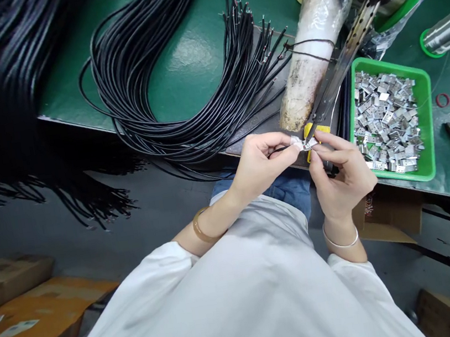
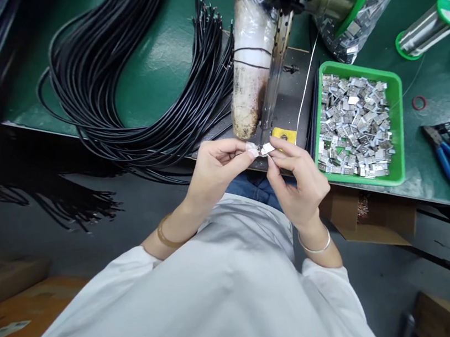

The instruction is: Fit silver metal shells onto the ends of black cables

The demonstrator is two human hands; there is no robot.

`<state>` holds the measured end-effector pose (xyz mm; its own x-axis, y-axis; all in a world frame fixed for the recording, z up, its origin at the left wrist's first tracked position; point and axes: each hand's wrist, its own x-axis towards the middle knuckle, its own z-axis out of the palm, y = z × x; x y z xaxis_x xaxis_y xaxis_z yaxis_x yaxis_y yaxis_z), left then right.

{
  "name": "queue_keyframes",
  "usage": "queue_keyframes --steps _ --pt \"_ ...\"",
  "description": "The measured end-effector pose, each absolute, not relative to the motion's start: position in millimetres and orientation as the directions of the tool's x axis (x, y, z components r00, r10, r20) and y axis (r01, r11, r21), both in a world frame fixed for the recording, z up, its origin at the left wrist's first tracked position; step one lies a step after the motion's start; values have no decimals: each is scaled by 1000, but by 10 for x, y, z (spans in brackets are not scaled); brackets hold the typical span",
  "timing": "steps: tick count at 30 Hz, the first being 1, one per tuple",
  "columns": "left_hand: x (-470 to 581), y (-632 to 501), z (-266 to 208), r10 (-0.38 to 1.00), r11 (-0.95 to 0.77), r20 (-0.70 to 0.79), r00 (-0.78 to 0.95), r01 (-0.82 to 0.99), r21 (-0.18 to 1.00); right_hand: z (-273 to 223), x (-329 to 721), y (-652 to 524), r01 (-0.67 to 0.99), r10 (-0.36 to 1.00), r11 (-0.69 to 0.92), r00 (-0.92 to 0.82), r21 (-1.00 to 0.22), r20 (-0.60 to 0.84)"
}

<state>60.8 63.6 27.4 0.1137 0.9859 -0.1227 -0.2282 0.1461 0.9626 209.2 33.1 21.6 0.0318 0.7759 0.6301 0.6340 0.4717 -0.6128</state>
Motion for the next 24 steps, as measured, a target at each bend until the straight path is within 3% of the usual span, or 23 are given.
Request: queue_keyframes --steps 17,24 --pt "642 644 298 993 121 -111 50 -268 956 282 2038 340 679 723 514 -15 -524 691" --pt "633 652 276 994 105 -97 49 -196 975 267 2065 363 715 715 493 -7 -497 700"
